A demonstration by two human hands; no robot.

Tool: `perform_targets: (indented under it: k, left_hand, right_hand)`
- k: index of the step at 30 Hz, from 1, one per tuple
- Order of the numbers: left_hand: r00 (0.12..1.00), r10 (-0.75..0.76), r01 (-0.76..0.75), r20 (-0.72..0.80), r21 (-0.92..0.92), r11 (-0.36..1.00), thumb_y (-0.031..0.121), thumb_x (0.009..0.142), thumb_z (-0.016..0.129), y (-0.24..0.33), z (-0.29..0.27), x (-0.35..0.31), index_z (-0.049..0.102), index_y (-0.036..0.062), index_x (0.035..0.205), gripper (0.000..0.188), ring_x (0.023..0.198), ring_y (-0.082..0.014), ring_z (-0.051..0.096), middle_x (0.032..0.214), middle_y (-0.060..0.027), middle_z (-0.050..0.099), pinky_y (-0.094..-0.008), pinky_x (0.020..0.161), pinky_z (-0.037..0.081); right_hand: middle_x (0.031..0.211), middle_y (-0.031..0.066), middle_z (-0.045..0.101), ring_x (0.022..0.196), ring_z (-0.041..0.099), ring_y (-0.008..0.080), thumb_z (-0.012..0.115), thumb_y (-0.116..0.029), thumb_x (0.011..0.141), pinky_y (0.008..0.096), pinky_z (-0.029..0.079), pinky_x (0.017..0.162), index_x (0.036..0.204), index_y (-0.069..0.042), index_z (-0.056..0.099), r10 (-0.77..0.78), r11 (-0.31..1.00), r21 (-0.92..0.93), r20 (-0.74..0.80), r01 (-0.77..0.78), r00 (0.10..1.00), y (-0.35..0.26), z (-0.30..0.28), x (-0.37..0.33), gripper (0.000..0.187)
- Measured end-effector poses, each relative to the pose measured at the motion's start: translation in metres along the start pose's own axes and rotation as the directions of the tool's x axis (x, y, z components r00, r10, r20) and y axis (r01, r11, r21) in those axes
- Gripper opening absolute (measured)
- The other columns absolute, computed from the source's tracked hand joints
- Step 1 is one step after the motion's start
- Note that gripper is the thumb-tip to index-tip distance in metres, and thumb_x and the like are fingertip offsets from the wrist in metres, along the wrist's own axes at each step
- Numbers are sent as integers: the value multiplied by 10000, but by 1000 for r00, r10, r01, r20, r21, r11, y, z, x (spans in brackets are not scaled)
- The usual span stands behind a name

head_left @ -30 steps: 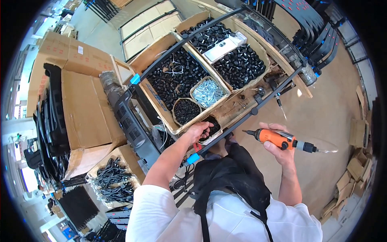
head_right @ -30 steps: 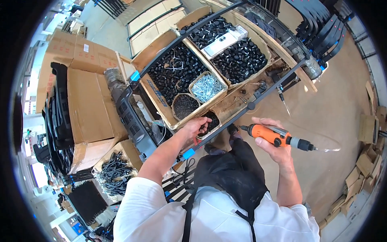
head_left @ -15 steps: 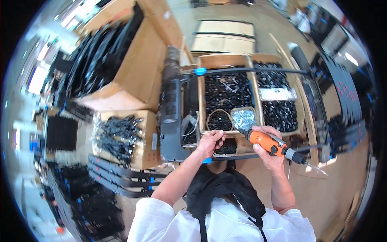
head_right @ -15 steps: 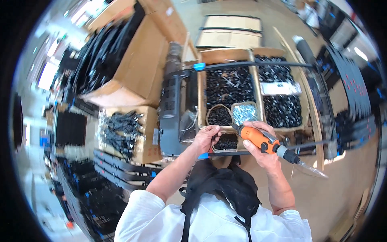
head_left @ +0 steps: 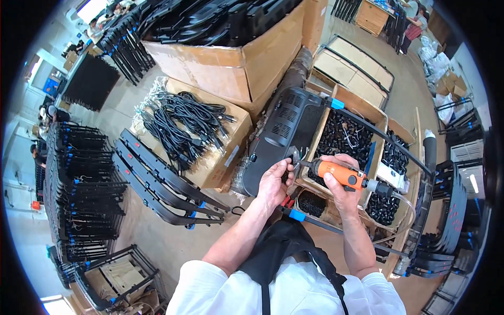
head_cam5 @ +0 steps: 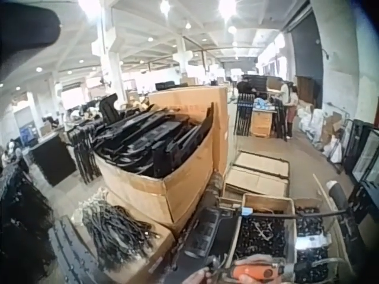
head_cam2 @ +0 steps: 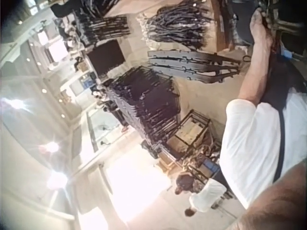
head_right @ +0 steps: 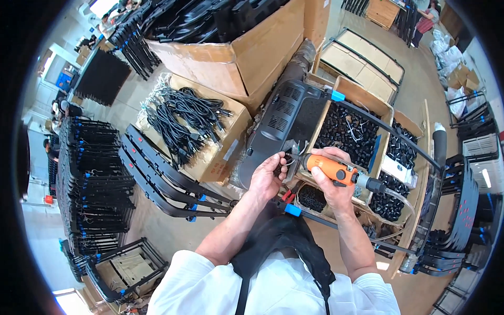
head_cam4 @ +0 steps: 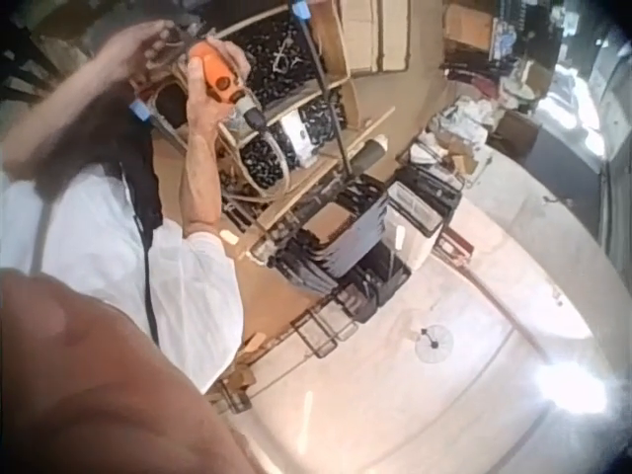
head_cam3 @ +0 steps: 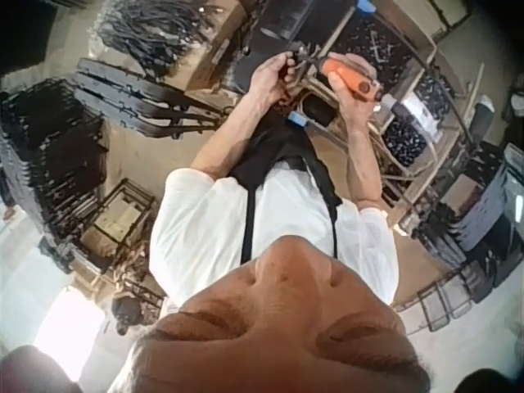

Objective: Assembling and securing plastic covers onto a metal frame using a power screwdriver and manual clips.

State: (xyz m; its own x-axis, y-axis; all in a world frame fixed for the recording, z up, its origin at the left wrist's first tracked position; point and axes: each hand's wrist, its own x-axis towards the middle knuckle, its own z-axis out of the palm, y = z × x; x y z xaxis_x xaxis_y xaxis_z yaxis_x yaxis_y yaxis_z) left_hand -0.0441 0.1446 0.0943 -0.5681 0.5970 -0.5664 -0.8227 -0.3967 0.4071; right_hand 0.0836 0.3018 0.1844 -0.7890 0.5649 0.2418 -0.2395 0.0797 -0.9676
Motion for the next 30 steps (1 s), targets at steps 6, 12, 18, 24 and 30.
perform_targets:
  k: [6,12,18,24,30]
  left_hand:
    - [979,-188,200,75,-243,949,373,1052,672,35,-12,32,636,108,1038,269,668,-101,539,796,33,599,-232,529,396]
    - [974,-198,227,113,-371,901,428,1060,635,60,-14,60,609,132,1023,300,617,-96,503,756,45,548,-230,495,363]
    - [964,-259,264,60,-314,912,443,1057,637,68,-16,73,622,137,1051,306,595,-92,474,736,55,527,-235,503,357]
    - [958,-258,286,123,-392,874,451,1051,646,68,-16,77,631,138,1078,314,595,-96,477,729,61,522,-244,513,364]
    - [967,-244,252,67,-365,896,459,1065,615,84,-10,70,641,118,1079,342,655,-110,504,782,45,555,-240,546,381]
  right_hand:
    - [1286,175,709,1179,682,232,771,-34,910,385,549,1048,1347,-11,522,72,993,-103,108,-61,991,2,46,45,504]
    - [1292,184,706,1169,690,235,761,-4,901,385,558,1036,1345,0,521,121,981,-170,144,-95,982,15,77,74,505]
    - [1299,189,703,1198,681,249,761,8,893,394,550,1053,1347,-5,518,162,968,-219,152,-127,975,22,89,84,515]
    - [1303,191,703,1221,671,255,765,3,893,400,539,1071,1336,-8,526,215,955,-236,133,-180,967,17,99,95,503]
    - [1309,174,706,1211,674,236,767,-10,901,388,533,1072,1339,-1,532,216,946,-276,137,-172,967,24,111,114,497]
